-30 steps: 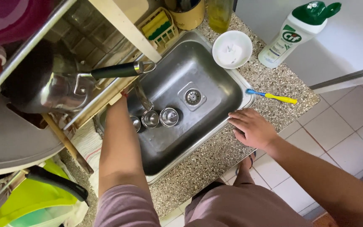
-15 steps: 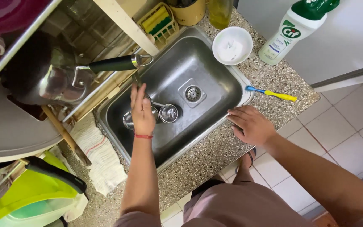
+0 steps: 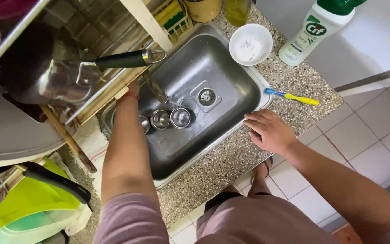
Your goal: Scrubbing and rinsing a metal cup and its components in a kitchen sink using a sponge and a toothbrush.
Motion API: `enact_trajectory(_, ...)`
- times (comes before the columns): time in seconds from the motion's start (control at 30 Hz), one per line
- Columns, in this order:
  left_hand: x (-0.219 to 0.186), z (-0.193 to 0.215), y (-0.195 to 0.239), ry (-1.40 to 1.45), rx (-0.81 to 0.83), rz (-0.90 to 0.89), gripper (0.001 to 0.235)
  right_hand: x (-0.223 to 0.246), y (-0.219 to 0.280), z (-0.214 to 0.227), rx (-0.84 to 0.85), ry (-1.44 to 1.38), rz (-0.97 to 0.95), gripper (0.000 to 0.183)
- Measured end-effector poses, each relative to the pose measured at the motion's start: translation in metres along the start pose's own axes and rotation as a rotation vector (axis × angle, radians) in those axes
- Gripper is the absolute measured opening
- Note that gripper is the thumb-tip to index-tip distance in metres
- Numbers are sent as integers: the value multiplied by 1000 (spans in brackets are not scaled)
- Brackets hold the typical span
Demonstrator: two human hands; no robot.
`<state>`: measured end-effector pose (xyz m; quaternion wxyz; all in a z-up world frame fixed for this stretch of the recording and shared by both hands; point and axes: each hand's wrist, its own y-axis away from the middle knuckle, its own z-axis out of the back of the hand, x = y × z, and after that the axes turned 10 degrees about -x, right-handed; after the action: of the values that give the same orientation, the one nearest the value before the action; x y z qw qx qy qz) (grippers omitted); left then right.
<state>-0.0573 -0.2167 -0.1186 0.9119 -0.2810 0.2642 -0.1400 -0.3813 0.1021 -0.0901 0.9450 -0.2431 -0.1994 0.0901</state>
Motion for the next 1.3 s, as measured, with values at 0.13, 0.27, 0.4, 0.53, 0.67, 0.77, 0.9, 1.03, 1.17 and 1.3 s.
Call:
enact_trajectory(0.13, -5, 9, -2, -32, -23, -42, 22, 2, -1, 1, 3, -3, -18, 36)
enact_trajectory(0.27, -5, 16, 2, -60, -45, -91, 20, 1, -2, 2, 6, 22, -14, 34)
enact_trajectory(0.4, -17, 27, -3, -88, -70, -143, 19, 0, -3, 2, 10, 34, 8, 36)
enact_trajectory(0.53, -17, 48, 19, -128, -81, -184, 20, 2, 0, 2, -2, -12, 7, 35)
enact_trajectory(0.67, -33, 54, 24, -150, -114, -244, 23, -3, -2, 2, -19, -35, 30, 34)
enact_trajectory(0.77, -57, 54, 81, -217, 92, -261, 25, -6, 0, 1, -41, -44, 26, 34)
enact_trajectory(0.9, -85, 47, 120, -356, 610, -222, 48, -6, -3, 5, -57, -71, 34, 35)
enact_trajectory(1.03, -85, 20, 120, -403, 656, -283, 23, -6, 5, 1, -49, -62, 17, 35)
enact_trajectory(1.17, -85, 3, 108, -362, 523, -122, 25, -6, 6, 1, -33, -41, 5, 37)
enact_trajectory(1.3, -78, -10, 85, 45, 487, 523, 56, -4, 3, 3, -31, -67, 3, 35)
